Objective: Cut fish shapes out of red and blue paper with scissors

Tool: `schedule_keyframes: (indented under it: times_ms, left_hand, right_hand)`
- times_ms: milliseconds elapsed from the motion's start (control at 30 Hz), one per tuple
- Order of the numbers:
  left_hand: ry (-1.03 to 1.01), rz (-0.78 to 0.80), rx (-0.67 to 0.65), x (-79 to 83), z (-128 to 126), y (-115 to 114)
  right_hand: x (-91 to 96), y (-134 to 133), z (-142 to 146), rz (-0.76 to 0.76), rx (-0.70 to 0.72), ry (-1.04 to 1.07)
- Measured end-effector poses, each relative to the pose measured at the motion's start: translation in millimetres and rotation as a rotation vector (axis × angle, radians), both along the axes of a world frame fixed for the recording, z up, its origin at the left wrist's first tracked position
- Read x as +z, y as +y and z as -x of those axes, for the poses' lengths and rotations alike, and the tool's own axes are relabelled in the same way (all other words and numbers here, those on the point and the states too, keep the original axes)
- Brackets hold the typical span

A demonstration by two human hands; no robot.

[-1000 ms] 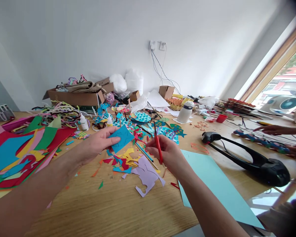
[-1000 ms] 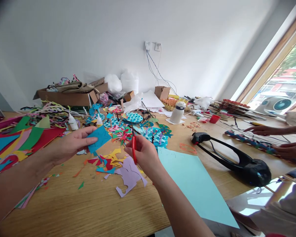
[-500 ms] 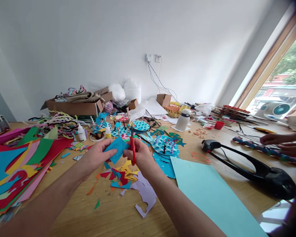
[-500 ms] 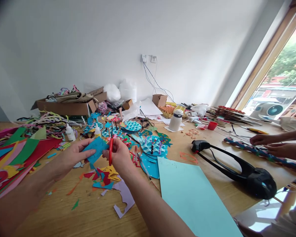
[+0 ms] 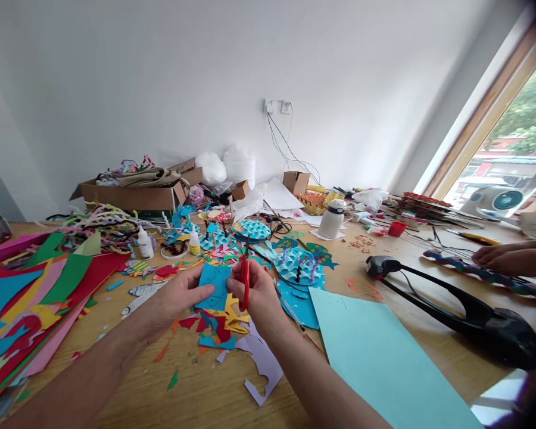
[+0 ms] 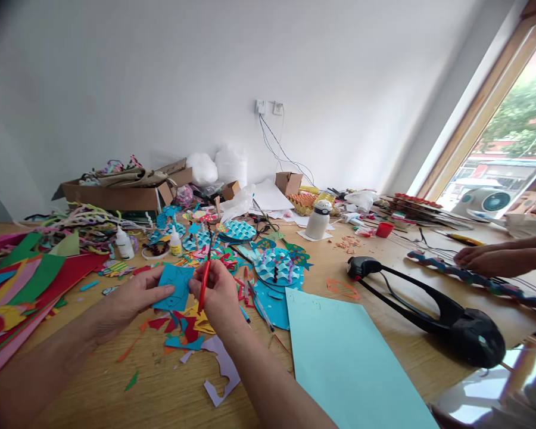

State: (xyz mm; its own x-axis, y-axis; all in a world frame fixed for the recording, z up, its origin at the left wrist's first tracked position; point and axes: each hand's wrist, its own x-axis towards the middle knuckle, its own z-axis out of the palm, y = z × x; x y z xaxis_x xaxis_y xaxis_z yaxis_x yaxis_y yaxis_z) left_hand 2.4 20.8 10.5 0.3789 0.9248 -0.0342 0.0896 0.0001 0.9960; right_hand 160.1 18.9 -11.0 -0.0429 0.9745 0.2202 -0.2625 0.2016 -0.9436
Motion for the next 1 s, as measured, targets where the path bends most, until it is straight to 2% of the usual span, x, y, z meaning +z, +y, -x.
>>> schedule_keyframes:
  times_ms: [133,300,433,600,767,900,1000]
  left_hand:
    - [-0.036,0.090,0.006,-1.6,-1,-2]
    - [-0.022,0.027,0.143,-4.8,0,2]
    - [-0.052,-0.001,0.210,-6.9,2,5]
    - [-0.088,0.036,0.207,-10.4,1,5]
    - [-0.255,0.124,0.202,-11.5,1,4]
    - [-0.221,0.085,0.131,-11.5,-3,1]
    - [-0.106,0.027,0.119,-15.4,-7,2]
  right_hand:
    - [-3.3,0,1,0.014,0.021,0.028]
    - [-4.0,-4,0,0.028,0.013,-0.004]
    - [-6.0,-7,2,0.071,0.059,-0.025]
    - [-8.0,-8,5,0.098,0.123,0.008]
    - [-12.0,-4,6,0.090,0.080,0.036]
    - [-19.4,-1,7,0.054,0.042,0.064]
    - [-22.9,1,7,0.028,0.013,0.065]
